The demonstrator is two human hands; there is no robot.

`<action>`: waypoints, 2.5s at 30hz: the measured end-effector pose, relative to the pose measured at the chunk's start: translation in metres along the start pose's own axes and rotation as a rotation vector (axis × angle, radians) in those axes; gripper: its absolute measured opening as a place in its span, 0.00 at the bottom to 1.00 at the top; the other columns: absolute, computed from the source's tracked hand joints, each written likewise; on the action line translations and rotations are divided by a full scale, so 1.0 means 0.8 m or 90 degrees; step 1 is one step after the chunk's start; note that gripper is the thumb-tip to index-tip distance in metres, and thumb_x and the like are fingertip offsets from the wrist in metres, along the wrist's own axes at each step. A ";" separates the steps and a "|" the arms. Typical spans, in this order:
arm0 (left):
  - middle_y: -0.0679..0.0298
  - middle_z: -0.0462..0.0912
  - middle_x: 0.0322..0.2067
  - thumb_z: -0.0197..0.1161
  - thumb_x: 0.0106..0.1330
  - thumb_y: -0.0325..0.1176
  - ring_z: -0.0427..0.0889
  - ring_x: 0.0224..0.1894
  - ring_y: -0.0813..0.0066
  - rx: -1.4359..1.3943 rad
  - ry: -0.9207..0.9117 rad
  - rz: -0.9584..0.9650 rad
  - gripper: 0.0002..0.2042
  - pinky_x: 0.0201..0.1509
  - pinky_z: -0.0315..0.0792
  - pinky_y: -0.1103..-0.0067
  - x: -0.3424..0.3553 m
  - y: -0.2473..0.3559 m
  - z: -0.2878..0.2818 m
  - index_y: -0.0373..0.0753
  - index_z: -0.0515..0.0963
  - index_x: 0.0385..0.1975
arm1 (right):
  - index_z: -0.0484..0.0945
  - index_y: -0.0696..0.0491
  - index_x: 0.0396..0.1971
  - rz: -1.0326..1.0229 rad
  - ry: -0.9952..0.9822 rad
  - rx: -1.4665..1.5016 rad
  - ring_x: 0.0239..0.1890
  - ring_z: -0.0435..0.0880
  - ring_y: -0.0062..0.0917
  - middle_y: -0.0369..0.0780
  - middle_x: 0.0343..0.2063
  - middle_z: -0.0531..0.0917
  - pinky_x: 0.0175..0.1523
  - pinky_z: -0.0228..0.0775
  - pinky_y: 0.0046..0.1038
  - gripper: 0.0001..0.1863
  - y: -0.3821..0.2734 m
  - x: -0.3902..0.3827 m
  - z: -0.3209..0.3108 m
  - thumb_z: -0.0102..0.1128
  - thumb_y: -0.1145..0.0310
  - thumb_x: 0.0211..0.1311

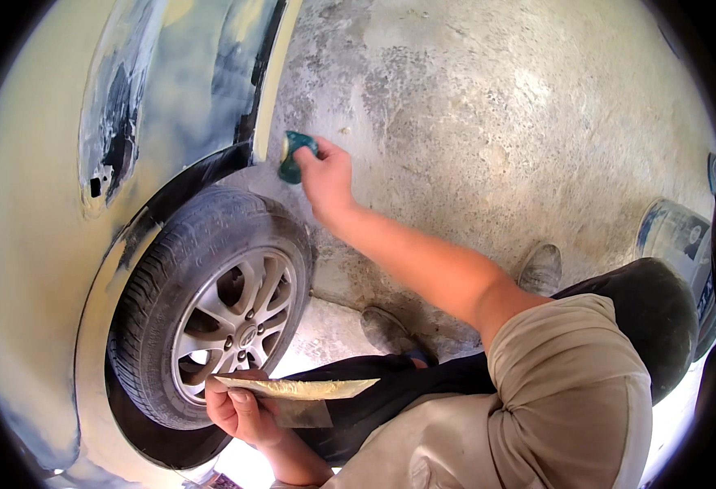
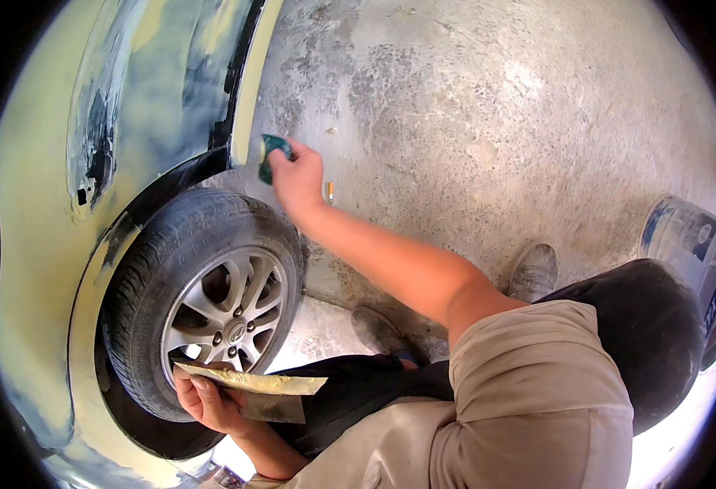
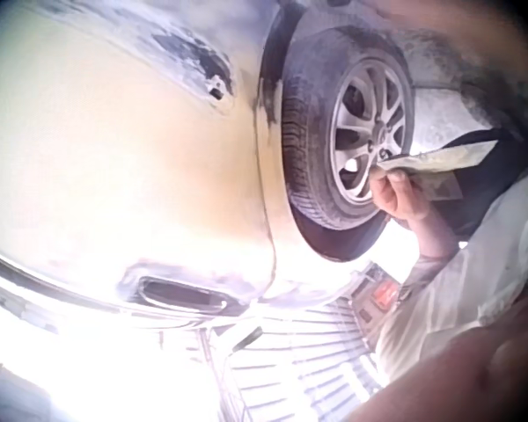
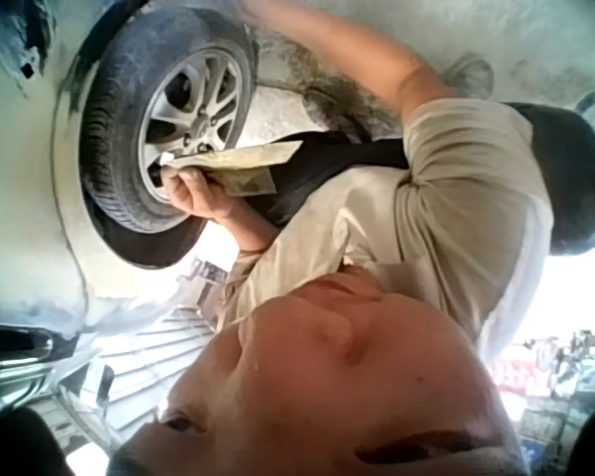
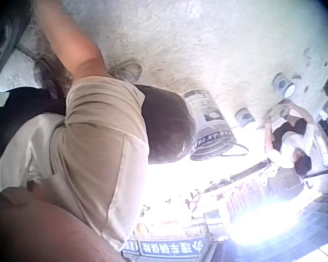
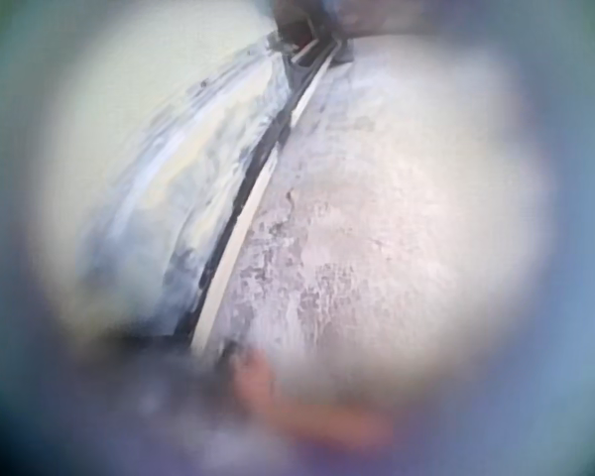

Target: The person applies a yellowish body filler to the side of a car using a putty knife and a flexible scraper. They spread the material over the car's surface, smooth it out, and occasionally scrape excess filler back onto the tools. The person works on the car's side panel near the wheel well and door area.

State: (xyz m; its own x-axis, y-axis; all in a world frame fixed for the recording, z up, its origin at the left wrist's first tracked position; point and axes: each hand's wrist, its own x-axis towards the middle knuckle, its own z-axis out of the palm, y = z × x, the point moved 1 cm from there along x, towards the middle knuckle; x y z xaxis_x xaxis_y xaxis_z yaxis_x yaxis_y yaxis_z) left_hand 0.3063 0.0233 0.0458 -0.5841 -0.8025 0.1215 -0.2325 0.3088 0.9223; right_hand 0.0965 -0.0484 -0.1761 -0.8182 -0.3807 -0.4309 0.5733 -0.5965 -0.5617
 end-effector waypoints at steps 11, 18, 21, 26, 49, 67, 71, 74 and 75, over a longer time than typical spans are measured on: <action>0.59 0.77 0.18 0.52 0.71 0.39 0.59 0.07 0.87 0.045 -0.019 0.022 0.14 0.11 0.50 0.89 -0.004 -0.009 -0.005 0.33 0.68 0.31 | 0.79 0.57 0.32 0.255 -0.045 0.114 0.25 0.74 0.20 0.36 0.25 0.79 0.31 0.66 0.23 0.07 0.033 0.044 -0.006 0.53 0.75 0.56; 0.59 0.76 0.18 0.48 0.73 0.36 0.60 0.06 0.86 0.039 -0.027 0.035 0.11 0.09 0.50 0.89 -0.007 -0.015 -0.012 0.33 0.67 0.35 | 0.80 0.57 0.30 0.227 -0.034 0.101 0.24 0.74 0.17 0.36 0.25 0.80 0.29 0.64 0.22 0.06 0.022 0.039 0.006 0.53 0.75 0.57; 0.59 0.76 0.18 0.48 0.73 0.36 0.60 0.06 0.86 0.043 -0.036 0.047 0.11 0.08 0.50 0.89 -0.011 -0.016 -0.023 0.33 0.67 0.35 | 0.81 0.58 0.29 0.206 -0.031 0.027 0.23 0.73 0.16 0.34 0.23 0.79 0.28 0.64 0.21 0.07 0.010 0.024 0.013 0.53 0.76 0.57; 0.57 0.77 0.19 0.52 0.72 0.38 0.61 0.07 0.87 0.036 -0.013 0.016 0.13 0.10 0.52 0.90 -0.012 -0.010 -0.018 0.33 0.67 0.34 | 0.84 0.60 0.34 0.071 -0.014 0.032 0.21 0.72 0.15 0.34 0.19 0.79 0.27 0.65 0.22 0.10 0.008 0.013 0.023 0.54 0.75 0.55; 0.56 0.77 0.18 0.53 0.71 0.39 0.60 0.08 0.88 0.029 -0.043 0.002 0.15 0.13 0.52 0.90 0.006 0.000 0.016 0.32 0.66 0.29 | 0.79 0.58 0.29 0.074 0.045 0.126 0.25 0.75 0.19 0.35 0.23 0.79 0.32 0.68 0.23 0.08 -0.045 0.057 -0.039 0.51 0.76 0.51; 0.67 0.72 0.22 0.62 0.64 0.33 0.64 0.16 0.86 -0.130 -0.084 -0.167 0.10 0.19 0.55 0.86 0.070 0.000 0.042 0.31 0.74 0.29 | 0.72 0.52 0.21 0.089 0.221 0.067 0.26 0.63 0.18 0.32 0.23 0.68 0.31 0.56 0.25 0.01 -0.042 0.132 -0.061 0.52 0.73 0.49; 0.70 0.71 0.23 0.62 0.65 0.33 0.65 0.26 0.87 -0.230 -0.176 -0.297 0.10 0.30 0.58 0.87 0.089 0.020 0.064 0.31 0.75 0.31 | 0.72 0.55 0.32 0.152 0.262 0.080 0.32 0.75 0.26 0.36 0.27 0.72 0.38 0.70 0.29 0.07 -0.090 0.112 -0.052 0.56 0.71 0.53; 0.73 0.70 0.18 0.62 0.66 0.39 0.63 0.14 0.88 -0.210 -0.242 -0.417 0.13 0.17 0.54 0.87 0.104 0.051 0.075 0.34 0.75 0.30 | 0.71 0.56 0.34 0.125 0.214 0.072 0.33 0.75 0.27 0.38 0.30 0.73 0.41 0.71 0.33 0.08 -0.188 0.050 -0.023 0.56 0.71 0.56; 0.70 0.73 0.18 0.60 0.66 0.43 0.62 0.10 0.88 -0.216 -0.259 -0.415 0.15 0.10 0.53 0.88 0.106 0.069 0.080 0.36 0.73 0.29 | 0.71 0.57 0.36 0.128 0.211 0.123 0.34 0.76 0.27 0.39 0.33 0.75 0.46 0.71 0.35 0.08 -0.213 0.035 -0.022 0.56 0.70 0.58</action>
State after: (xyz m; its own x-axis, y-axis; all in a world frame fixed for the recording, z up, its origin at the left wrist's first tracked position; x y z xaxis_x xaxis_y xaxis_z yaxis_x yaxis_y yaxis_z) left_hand 0.1941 0.0052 0.0837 -0.6637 -0.5008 -0.5556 -0.4123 -0.3747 0.8304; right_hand -0.0235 0.0553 -0.1047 -0.6145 -0.2746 -0.7396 0.6758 -0.6669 -0.3140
